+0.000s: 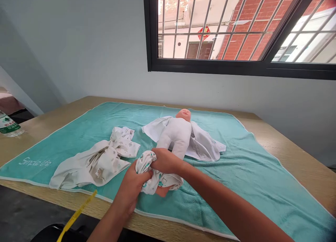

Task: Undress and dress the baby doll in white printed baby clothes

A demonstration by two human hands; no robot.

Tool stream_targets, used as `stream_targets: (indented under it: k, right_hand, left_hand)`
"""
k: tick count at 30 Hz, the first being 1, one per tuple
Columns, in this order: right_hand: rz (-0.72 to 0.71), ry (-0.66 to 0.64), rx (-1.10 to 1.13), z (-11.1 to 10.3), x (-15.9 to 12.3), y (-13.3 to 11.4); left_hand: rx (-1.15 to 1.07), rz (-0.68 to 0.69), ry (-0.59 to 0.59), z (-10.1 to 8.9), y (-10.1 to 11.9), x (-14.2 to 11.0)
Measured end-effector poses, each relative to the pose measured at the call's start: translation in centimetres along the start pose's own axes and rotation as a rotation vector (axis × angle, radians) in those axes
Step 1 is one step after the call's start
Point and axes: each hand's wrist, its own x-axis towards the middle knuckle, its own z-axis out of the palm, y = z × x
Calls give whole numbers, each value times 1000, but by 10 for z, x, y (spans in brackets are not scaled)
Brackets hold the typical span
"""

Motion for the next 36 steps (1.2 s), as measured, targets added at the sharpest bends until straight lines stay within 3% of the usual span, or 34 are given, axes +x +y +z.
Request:
stream_targets:
  k: [3,7,9,13,16,21,26,31,36]
  right_hand:
    - [-72,-149,-188,3,0,-4]
    - [-166,-294,-292,5,0,-10]
    - [-171,-302,-316,6,-1,-12]
    - [-90,-194,-308,10,-6,-13]
    - [-82,-137,-273,12,-10,-11]
    - [-78,-18,-151,13,-19,-11]
    - [-59,116,17,10,-38,-19]
    - [9,168,164,11,-50,-27]
    - [76,229,341,12,-53,-23]
  left_hand:
    - [-49,-68,44,3,-8,-10]
    - [354,-33,145,-12,-19,-11]
    - [504,-4,162,-22,-25,-11]
    - [531,48,243,-30,-38,-12]
    - [414,9,276,-25,-42,-12]
    - [-43,-99,363,-7,-30,-18]
    - [-334,-9,382,5,-30,-32]
    - [-482,26,413,10,-41,-32]
    - [-415,20,180,16,-48,-12]
